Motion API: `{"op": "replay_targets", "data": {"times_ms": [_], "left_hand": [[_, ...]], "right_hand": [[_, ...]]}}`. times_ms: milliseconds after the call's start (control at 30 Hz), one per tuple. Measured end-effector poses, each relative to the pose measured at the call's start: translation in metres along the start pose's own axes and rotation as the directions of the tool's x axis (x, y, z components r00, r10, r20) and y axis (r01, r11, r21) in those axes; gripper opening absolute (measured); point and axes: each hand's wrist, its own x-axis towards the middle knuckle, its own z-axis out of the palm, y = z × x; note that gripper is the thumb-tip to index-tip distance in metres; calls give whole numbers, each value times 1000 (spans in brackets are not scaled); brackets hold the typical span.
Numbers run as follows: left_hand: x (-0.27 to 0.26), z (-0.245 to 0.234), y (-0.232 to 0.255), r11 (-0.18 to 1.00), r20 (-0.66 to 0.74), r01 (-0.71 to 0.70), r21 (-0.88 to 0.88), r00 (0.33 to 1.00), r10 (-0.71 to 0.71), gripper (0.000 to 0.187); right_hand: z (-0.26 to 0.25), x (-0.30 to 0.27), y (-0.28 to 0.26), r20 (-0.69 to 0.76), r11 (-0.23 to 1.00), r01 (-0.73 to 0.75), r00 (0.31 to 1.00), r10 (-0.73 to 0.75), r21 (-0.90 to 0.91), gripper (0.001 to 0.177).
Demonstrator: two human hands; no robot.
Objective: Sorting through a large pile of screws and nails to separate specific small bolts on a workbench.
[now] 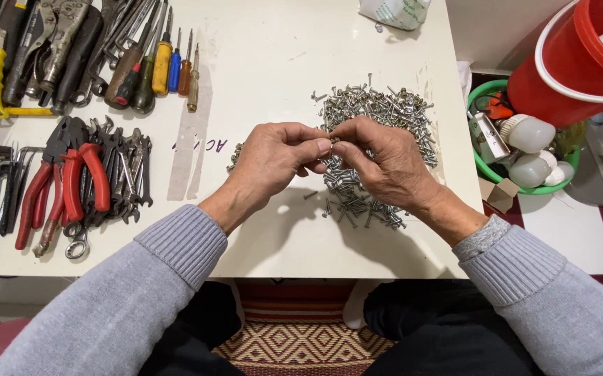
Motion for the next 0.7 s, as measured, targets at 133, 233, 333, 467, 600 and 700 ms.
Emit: {"op": "replay_targets", "data": {"times_ms": [133,233,333,467,600,700], "left_hand": [[-1,1,3,998,-13,-38,50,999,39,26],[2,2,-2,996,-22,-72,59,997,74,25],[5,1,-10,994,-27,-89,68,995,91,25],[3,3,-6,995,-22,-69,69,997,71,24],[-1,2,1,998,-1,32,62,999,-32,27],[0,1,1,992,12,107,63,994,-108,31]], "right_hand": [[1,0,3,-15,1000,5,1000,-5,-20,12],[2,1,3,-11,997,-12,1000,12,-80,13],[2,2,2,4,996,-60,998,60,-68,21],[3,2,2,11,996,-70,997,71,-61,23],[4,-1,11,30,989,-17,999,22,-150,20],[5,-2,11,35,984,33,999,-27,-176,13]]}}
